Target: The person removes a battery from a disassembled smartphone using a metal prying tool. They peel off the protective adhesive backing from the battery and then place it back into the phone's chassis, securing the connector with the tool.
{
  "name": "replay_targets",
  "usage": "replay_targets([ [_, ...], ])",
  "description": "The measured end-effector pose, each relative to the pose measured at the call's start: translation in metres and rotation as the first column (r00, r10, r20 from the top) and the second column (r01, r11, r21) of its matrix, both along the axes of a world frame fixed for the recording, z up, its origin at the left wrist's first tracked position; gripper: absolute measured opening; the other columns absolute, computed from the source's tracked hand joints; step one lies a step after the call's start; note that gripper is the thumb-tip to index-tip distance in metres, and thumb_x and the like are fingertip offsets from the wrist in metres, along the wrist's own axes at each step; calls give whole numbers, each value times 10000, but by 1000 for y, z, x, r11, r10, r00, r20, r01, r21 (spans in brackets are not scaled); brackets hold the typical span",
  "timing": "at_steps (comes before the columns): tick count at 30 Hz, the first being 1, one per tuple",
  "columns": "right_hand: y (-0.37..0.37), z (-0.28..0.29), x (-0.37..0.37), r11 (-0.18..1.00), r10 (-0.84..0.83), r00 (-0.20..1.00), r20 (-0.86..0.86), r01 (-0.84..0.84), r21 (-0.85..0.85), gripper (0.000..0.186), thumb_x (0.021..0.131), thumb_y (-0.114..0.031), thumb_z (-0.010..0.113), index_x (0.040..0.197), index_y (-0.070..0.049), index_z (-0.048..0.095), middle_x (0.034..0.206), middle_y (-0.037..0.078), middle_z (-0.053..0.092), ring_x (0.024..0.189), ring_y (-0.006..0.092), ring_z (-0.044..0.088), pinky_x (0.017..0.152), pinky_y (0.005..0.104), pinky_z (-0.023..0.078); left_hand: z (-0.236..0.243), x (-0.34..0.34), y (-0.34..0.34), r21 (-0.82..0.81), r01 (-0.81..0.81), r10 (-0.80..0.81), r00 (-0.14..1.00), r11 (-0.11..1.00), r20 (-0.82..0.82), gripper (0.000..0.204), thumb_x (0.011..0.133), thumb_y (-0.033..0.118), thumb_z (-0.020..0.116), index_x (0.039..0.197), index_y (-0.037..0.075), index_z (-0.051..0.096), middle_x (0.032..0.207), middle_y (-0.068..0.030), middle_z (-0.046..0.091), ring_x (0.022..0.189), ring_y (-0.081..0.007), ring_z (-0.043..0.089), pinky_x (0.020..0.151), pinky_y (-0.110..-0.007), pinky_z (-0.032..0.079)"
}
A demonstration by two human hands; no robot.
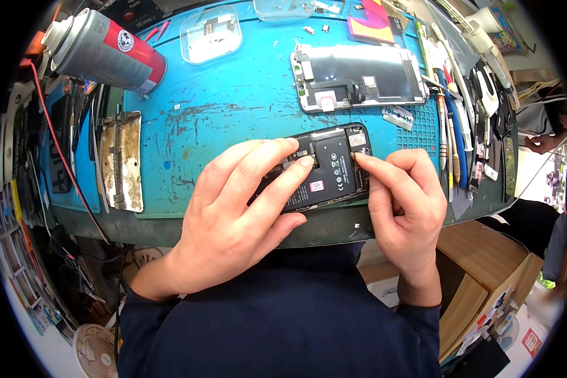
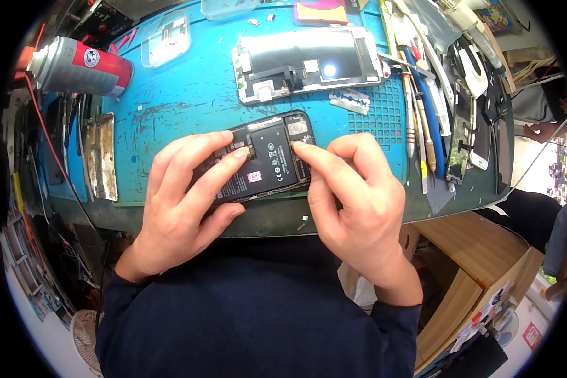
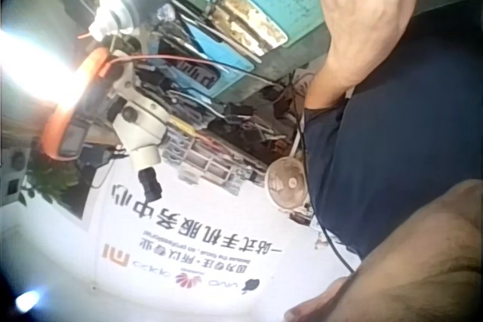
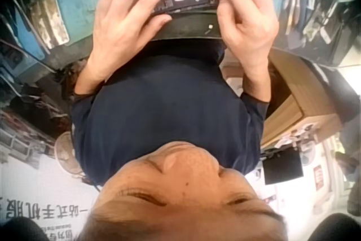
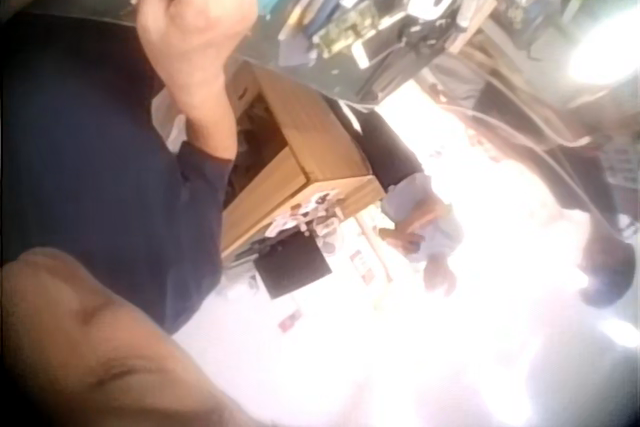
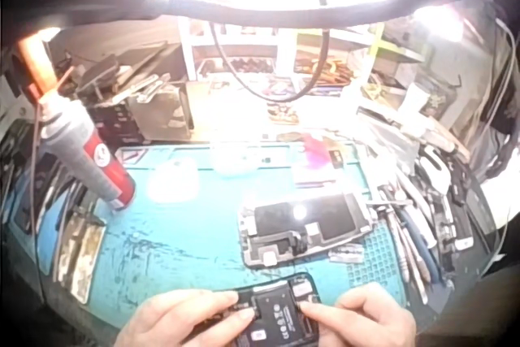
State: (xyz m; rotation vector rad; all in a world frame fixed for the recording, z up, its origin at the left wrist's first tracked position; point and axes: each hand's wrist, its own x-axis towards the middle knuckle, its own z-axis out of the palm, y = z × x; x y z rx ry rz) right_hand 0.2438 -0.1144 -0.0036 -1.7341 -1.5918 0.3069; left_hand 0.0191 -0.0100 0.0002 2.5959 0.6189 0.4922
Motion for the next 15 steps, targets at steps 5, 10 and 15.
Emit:
replay_targets([
  [5, -2, 11, 3, 997, -55, 987, -152, 45, -69, 305, 873, 71, 722, 1148, -57, 760, 922, 61, 639, 636, 137, 560, 549, 285, 453, 3, 1, 2, -52, 0, 1, 1000, 999, 20, 682, 748, 226, 860, 1360, 27, 634, 1427, -155, 571, 1264, -367, 539, 1078, -468, 436],
  [10, -19, 21, 50, 924, -382, 913, 145, 375, 75, 172, 935, -25, 731, 1101, -45, 772, 775, 40, 607, 611, 108, 503, 548, 269, 396, 14, -3, -1, -37, -74, 72, 997, 997, -37, 805, 704, 230, 894, 1411, 10, 578, 1453, -177, 547, 1289, -397, 523, 1094, -492, 423],
  [15, -43, 33, 86, 870, -477, 865, 157, 490, -57, 99, 911, -58, 764, 1001, -22, 742, 776, 42, 622, 608, 118, 540, 568, 268, 433, 23, -9, 11, -37, -25, 21, 996, 999, -89, 861, 648, 221, 900, 1413, 1, 571, 1409, -177, 579, 1270, -394, 541, 1068, -485, 446],
])
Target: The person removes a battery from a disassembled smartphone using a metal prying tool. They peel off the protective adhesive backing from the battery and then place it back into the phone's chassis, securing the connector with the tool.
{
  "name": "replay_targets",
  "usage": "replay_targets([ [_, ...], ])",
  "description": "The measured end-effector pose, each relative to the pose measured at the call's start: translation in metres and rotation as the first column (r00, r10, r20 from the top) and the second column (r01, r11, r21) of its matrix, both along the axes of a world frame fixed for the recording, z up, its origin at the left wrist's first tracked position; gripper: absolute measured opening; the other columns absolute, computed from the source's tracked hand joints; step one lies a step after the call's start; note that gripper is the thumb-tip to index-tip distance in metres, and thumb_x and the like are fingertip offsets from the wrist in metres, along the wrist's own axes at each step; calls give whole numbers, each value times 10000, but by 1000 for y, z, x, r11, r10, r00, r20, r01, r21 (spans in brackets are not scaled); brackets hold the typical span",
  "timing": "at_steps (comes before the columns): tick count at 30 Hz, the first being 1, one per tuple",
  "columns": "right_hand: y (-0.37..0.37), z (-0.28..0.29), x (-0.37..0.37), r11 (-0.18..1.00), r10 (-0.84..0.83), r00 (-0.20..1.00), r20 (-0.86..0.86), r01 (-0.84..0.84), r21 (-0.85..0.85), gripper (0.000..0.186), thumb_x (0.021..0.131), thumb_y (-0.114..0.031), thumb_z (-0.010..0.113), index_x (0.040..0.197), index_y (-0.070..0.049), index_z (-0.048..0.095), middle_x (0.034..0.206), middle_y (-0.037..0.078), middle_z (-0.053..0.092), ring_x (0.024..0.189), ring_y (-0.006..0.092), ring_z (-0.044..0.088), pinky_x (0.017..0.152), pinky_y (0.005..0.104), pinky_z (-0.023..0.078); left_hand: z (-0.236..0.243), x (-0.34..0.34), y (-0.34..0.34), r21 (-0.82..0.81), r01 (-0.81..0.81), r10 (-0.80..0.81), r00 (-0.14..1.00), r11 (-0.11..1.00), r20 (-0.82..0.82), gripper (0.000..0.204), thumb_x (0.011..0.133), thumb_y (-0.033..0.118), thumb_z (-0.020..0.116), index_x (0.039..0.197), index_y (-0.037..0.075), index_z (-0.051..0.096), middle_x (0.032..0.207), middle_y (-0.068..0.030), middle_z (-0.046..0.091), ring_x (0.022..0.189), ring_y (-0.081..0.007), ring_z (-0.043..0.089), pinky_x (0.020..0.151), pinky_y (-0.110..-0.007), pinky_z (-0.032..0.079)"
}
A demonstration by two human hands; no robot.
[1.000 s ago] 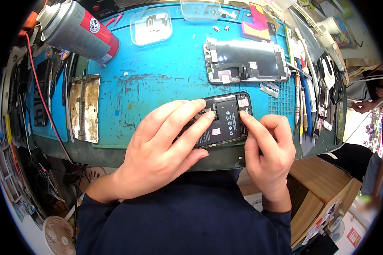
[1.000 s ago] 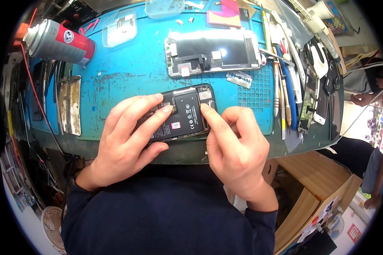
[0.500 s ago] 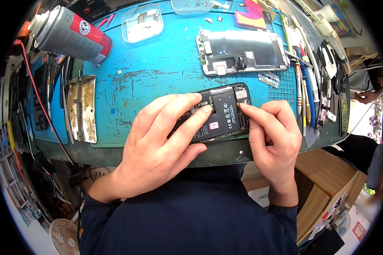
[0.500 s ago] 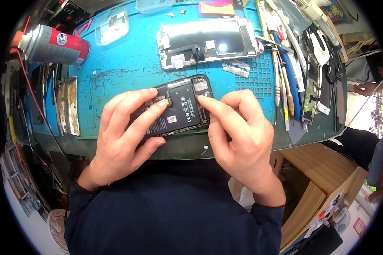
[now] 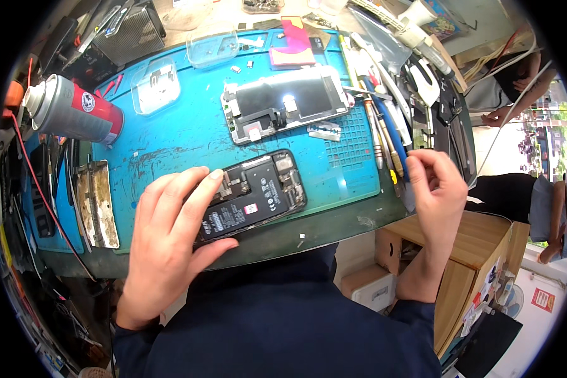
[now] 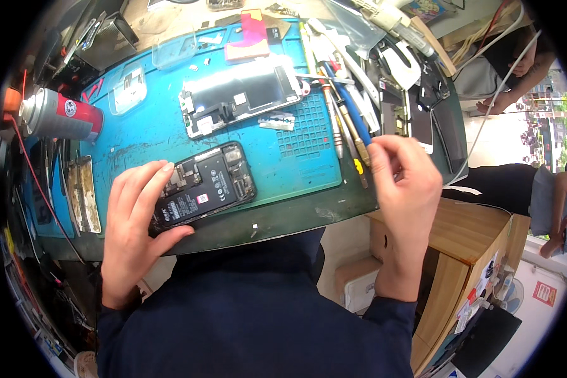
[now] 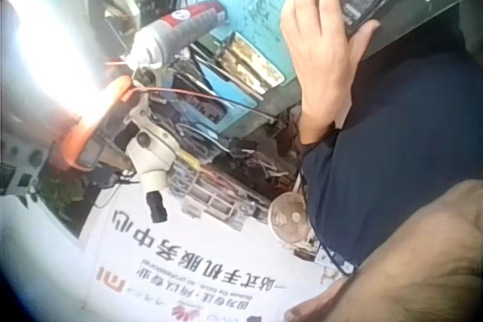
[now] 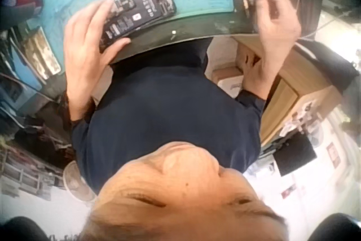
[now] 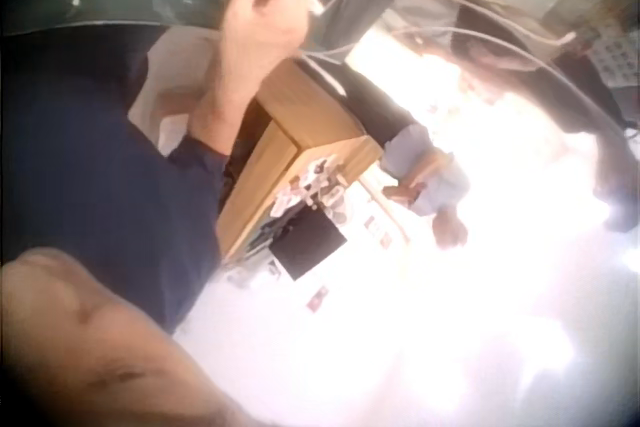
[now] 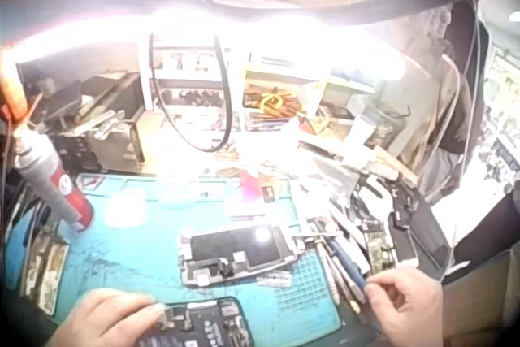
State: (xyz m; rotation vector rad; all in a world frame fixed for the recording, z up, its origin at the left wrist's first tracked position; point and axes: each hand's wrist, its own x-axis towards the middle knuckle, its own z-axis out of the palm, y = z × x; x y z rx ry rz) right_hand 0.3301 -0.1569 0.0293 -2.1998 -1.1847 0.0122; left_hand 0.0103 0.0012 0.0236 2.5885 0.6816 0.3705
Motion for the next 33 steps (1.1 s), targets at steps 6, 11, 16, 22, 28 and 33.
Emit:
replay_targets([
  [6, 23, -8, -15, 977, 155, 922, 354, -91, -190, 84, 928, -155, 739, 950, -84, 700, 843, 64, 672, 696, 261, 672, 623, 377, 521, 0, -12, 15, -34, 12, -11, 1000, 999, 29, 811, 686, 245, 881, 1406, 17, 584, 1420, -164, 582, 1285, -392, 537, 1083, -479, 444],
  [11, 28, 0, -13, 940, 101, 940, 326, 17, -340, 167, 933, -227, 738, 875, -84, 675, 863, 73, 684, 728, 279, 692, 666, 403, 541, -9, -20, 8, 7, -47, 45, 984, 999, 173, 667, 742, 294, 869, 1311, 14, 663, 1371, -131, 635, 1270, -365, 552, 1072, -469, 447],
  [16, 36, 13, -8, 911, 101, 973, 208, -7, -413, 176, 892, -193, 751, 823, -52, 671, 754, 80, 640, 666, 260, 636, 643, 402, 508, -12, -15, 3, 79, -76, 52, 961, 994, 271, 517, 730, 84, 865, 1223, 39, 715, 1193, -82, 707, 1066, -299, 603, 923, -409, 489],
  [22, 38, 15, -10, 904, 23, 979, 202, 66, -422, 152, 852, -155, 713, 823, -33, 627, 717, 77, 576, 660, 248, 591, 644, 387, 489, -24, 7, -2, 18, -83, 70, 928, 996, 366, 533, 799, 21, 800, 1312, 39, 656, 1033, -66, 699, 922, -262, 632, 833, -389, 469],
  [28, 2, 6, 15, 977, -50, 998, 26, 55, -207, 70, 888, -41, 681, 893, -10, 618, 788, 47, 625, 722, 115, 595, 670, 292, 475, -24, 18, -4, 25, -135, 119, 935, 990, 333, 517, 788, -53, 791, 1284, 47, 682, 981, -46, 748, 860, -244, 687, 782, -368, 498],
  [33, -10, -1, 4, 998, -56, 985, -162, 56, -7, 211, 909, 26, 652, 1116, -10, 635, 851, -9, 612, 728, 47, 545, 675, 210, 455, -26, 19, -1, 18, -119, 105, 932, 993, 346, 499, 788, -50, 797, 1264, 51, 689, 965, -41, 752, 839, -236, 687, 762, -363, 504],
])
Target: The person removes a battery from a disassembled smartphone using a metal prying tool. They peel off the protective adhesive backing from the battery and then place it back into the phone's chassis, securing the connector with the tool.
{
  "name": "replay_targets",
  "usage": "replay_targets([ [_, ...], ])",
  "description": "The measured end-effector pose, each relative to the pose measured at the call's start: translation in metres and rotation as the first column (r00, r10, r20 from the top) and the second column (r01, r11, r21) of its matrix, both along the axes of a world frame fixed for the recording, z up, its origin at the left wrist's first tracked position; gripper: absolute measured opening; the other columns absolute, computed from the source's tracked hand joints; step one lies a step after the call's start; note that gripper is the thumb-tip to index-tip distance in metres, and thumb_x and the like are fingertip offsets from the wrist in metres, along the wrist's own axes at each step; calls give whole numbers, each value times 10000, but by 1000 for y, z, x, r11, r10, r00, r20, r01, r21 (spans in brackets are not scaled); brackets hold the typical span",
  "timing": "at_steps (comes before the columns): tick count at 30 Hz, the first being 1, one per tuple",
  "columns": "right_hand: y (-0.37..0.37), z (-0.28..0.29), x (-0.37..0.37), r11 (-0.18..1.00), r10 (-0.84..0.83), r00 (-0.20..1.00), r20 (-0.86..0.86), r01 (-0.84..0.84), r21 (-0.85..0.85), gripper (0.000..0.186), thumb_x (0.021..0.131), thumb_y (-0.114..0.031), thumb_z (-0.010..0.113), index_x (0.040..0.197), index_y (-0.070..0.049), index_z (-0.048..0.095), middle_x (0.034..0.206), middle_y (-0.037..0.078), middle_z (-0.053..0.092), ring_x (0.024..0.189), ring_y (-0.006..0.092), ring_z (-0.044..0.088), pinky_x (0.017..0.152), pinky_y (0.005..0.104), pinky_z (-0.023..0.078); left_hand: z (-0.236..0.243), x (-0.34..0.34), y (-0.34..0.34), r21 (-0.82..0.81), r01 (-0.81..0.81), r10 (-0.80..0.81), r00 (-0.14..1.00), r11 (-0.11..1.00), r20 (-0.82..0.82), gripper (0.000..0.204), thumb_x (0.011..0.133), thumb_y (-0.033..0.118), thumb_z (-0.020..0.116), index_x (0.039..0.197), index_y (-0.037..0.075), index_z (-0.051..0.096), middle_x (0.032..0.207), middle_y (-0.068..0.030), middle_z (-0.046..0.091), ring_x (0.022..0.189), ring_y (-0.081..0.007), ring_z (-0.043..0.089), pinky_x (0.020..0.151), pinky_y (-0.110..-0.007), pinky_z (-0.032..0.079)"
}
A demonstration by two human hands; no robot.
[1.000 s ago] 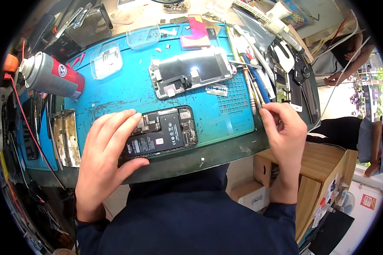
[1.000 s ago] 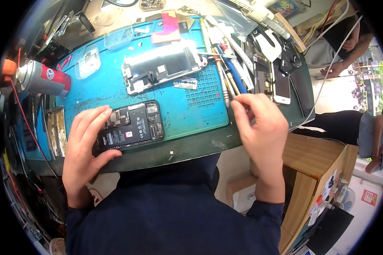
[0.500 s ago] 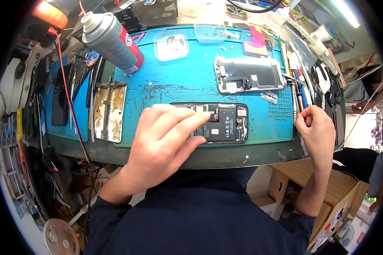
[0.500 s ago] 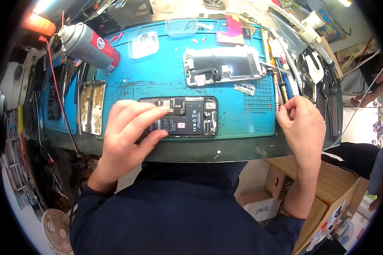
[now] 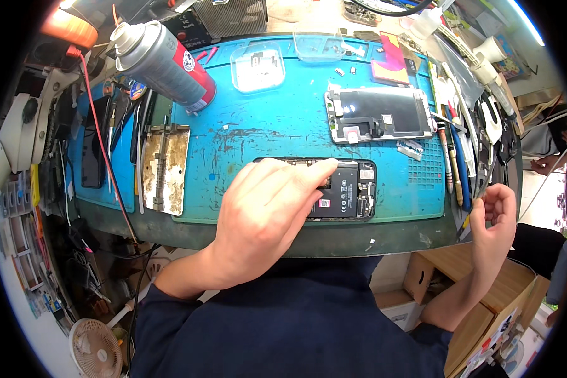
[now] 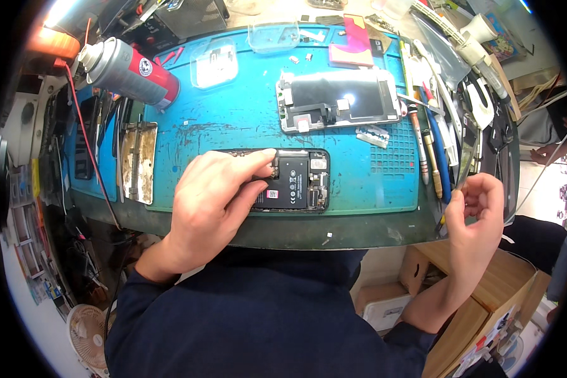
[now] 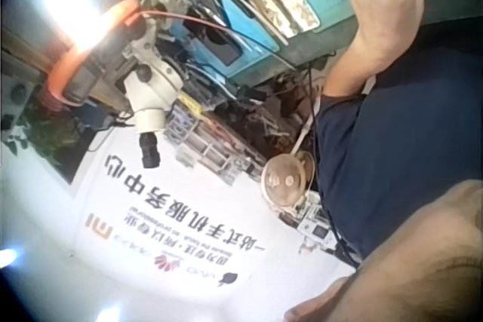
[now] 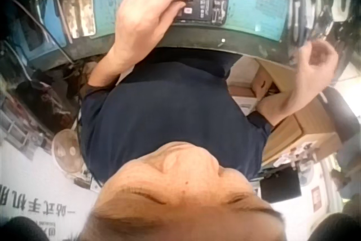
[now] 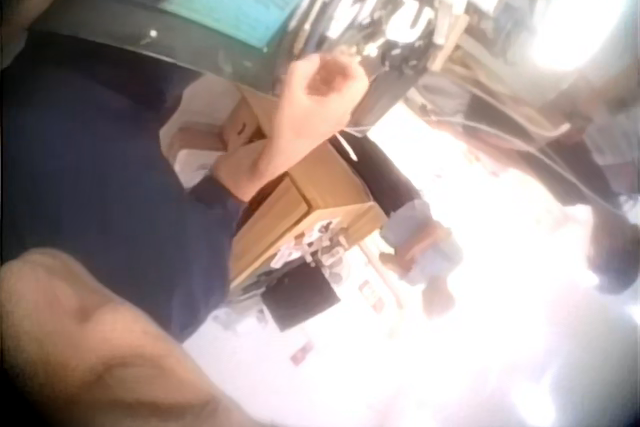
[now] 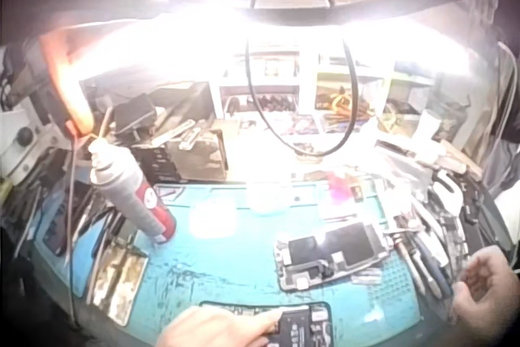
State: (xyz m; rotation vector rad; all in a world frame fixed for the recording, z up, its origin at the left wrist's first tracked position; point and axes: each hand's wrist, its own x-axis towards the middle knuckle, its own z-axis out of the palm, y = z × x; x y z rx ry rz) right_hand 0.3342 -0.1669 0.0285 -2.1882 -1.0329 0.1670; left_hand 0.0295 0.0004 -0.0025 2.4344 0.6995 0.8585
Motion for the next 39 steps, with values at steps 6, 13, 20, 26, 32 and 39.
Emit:
replay_targets([
  [6, 8, 3, -25, 968, 204, 943, -262, -153, 201, 498, 892, 100, 528, 1383, 27, 576, 947, 50, 625, 694, 55, 587, 625, 184, 474, -2, 5, 0, -5, -15, 15, 999, 1000, 34, 486, 775, -51, 811, 1237, 56, 704, 952, -42, 759, 809, -224, 690, 730, -350, 515],
  [13, 27, 11, -55, 886, 463, 328, -823, -208, 415, 355, 849, 107, 449, 1126, 116, 670, 1058, 176, 598, 595, 123, 606, 518, 183, 479, -10, 4, 2, -27, -21, 23, 997, 999, 69, 436, 815, -31, 781, 1235, 46, 697, 903, -50, 736, 794, -233, 677, 722, -356, 514],
  [20, 20, 17, -48, 835, 529, 661, -532, -517, 189, 146, 900, 8, 720, 1043, 20, 742, 840, 76, 595, 721, 171, 579, 640, 290, 441, -8, 3, -3, -39, -78, 83, 989, 996, 122, 445, 766, -82, 808, 1187, 33, 719, 953, -85, 738, 838, -240, 682, 724, -338, 519],
  [26, 35, 9, -58, 870, 491, 848, -199, -490, 58, 269, 886, -139, 807, 1111, 2, 766, 817, 59, 592, 731, 174, 550, 656, 289, 429, -8, -6, -8, 40, -77, 76, 996, 996, 40, 375, 742, -27, 832, 1105, 31, 755, 1034, -65, 646, 933, -256, 587, 770, -366, 476],
  [32, 69, 5, -68, 693, 721, 633, -282, -668, 270, 256, 876, -157, 821, 1058, 11, 754, 968, 138, 750, 886, 243, 727, 764, 337, 569, -7, -7, -7, -16, -38, 38, 999, 999, 23, 396, 734, -10, 835, 1119, 38, 757, 1037, -59, 634, 949, -262, 581, 806, -378, 471],
  [39, 103, -8, -84, 572, 821, 544, -176, -777, 263, 215, 844, -99, 836, 988, 2, 713, 943, 129, 742, 851, 259, 727, 744, 329, 574, -9, -8, -7, -48, -35, 37, 998, 998, 42, 388, 728, -9, 836, 1106, 30, 756, 1022, -64, 632, 934, -266, 585, 815, -386, 474],
])
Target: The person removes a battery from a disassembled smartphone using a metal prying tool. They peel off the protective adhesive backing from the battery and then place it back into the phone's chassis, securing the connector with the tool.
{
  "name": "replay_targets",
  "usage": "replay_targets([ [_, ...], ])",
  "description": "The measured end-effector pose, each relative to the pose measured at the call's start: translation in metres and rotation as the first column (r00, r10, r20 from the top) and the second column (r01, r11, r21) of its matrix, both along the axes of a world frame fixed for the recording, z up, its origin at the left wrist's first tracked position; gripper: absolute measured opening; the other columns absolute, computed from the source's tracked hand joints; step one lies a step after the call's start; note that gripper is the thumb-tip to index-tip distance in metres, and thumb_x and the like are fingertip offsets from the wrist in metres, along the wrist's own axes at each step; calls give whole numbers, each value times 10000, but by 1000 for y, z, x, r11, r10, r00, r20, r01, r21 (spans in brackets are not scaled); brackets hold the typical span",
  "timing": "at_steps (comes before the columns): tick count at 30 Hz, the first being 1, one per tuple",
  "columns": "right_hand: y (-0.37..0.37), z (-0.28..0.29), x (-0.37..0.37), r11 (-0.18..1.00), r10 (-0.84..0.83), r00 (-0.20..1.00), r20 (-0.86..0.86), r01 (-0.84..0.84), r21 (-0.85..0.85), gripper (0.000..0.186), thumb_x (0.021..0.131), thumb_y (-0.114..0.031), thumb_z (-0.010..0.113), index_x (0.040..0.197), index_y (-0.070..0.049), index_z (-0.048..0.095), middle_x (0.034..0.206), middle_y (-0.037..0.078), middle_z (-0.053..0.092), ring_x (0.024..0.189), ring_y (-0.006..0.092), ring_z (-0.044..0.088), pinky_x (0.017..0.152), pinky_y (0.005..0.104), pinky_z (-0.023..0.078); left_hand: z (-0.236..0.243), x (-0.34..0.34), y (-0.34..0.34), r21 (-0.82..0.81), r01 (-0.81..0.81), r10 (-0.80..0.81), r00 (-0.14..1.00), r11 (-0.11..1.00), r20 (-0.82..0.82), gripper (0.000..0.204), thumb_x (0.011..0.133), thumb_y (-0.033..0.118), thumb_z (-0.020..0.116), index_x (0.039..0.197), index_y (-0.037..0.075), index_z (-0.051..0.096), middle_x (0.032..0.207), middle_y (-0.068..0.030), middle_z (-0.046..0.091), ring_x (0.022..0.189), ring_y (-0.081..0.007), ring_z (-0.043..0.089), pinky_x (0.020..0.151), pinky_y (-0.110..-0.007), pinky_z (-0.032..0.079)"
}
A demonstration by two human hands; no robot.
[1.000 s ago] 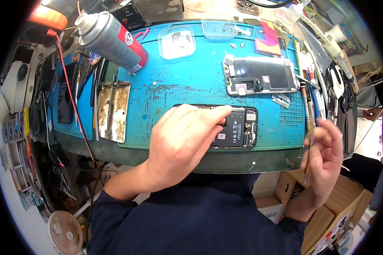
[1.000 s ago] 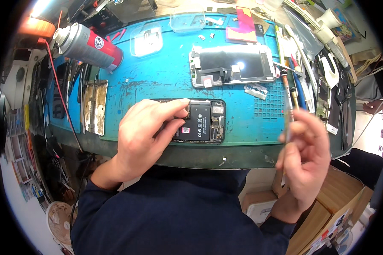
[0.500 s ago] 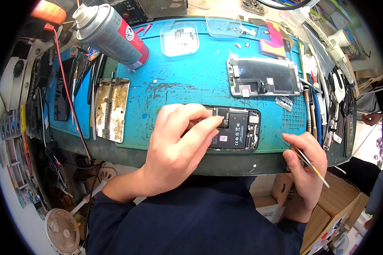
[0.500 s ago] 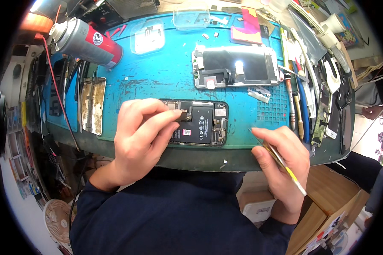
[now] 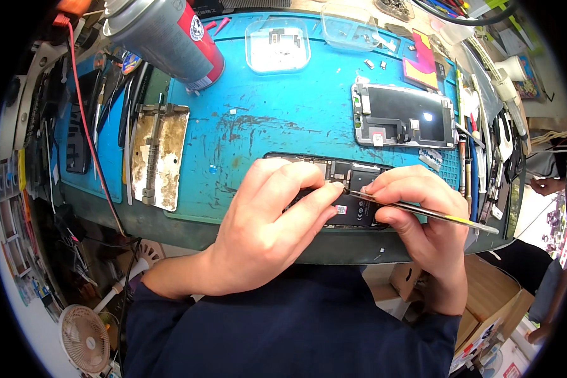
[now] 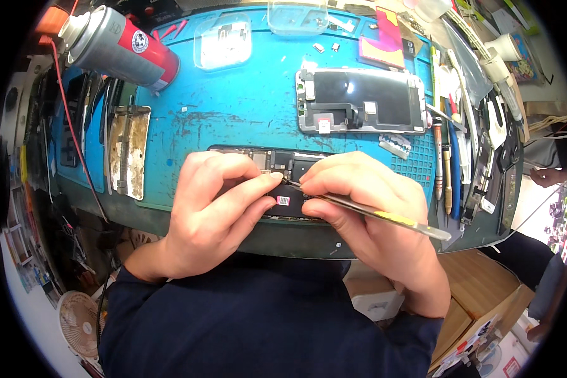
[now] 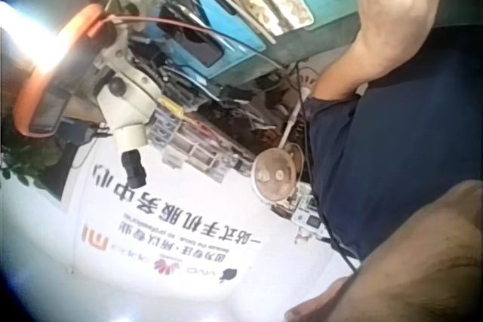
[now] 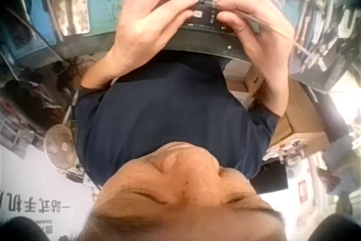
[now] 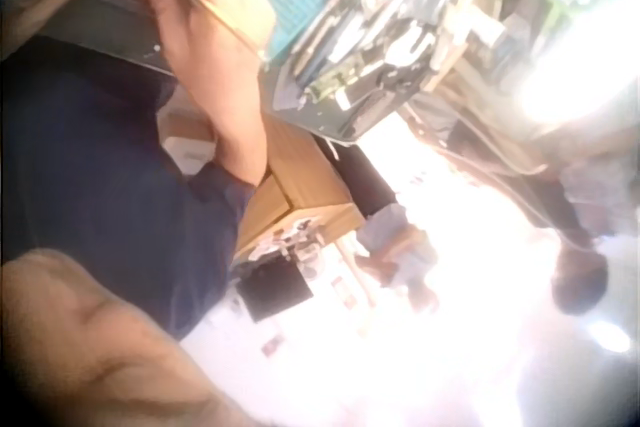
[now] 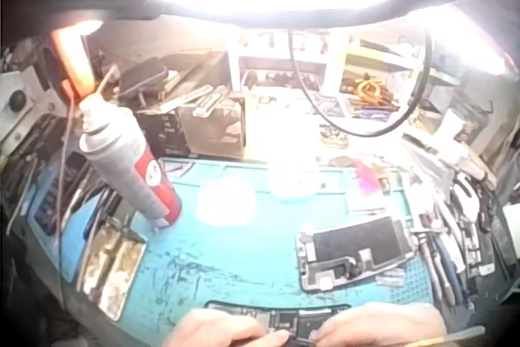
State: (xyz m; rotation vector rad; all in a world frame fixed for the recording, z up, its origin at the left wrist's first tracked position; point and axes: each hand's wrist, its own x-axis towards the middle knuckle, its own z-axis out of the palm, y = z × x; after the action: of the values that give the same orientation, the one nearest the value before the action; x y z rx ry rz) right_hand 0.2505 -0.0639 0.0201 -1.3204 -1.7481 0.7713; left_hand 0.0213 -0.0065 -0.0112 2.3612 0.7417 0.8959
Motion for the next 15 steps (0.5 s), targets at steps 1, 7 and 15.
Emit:
replay_targets([
  [1, 1, -1, 0, 1000, 6, 1000, 14, -6, 7, 215, 844, -99, 836, 984, 3, 708, 939, 128, 738, 840, 256, 722, 737, 327, 572, -1, 0, -1, 0, -6, 6, 1000, 1000, 8, 389, 724, -10, 836, 1103, 29, 757, 1021, -64, 631, 933, -268, 585, 816, -386, 475],
  [7, 2, -2, 0, 1000, -9, 999, 44, 10, -13, 214, 846, -107, 834, 985, -5, 708, 929, 126, 735, 821, 261, 718, 725, 330, 573, -4, 0, 0, 28, 6, -6, 1000, 1000, 15, 417, 691, -14, 834, 1099, 17, 757, 1028, -72, 631, 940, -275, 589, 818, -385, 480],
  [15, 8, 8, -6, 998, -18, 992, 123, 26, -63, 140, 881, -66, 789, 944, 30, 710, 901, 122, 736, 822, 240, 708, 743, 333, 551, -6, 0, 0, 65, 19, -19, 1000, 998, -2, 438, 691, -19, 825, 1122, 4, 751, 1050, -79, 634, 965, -279, 590, 829, -391, 487],
])
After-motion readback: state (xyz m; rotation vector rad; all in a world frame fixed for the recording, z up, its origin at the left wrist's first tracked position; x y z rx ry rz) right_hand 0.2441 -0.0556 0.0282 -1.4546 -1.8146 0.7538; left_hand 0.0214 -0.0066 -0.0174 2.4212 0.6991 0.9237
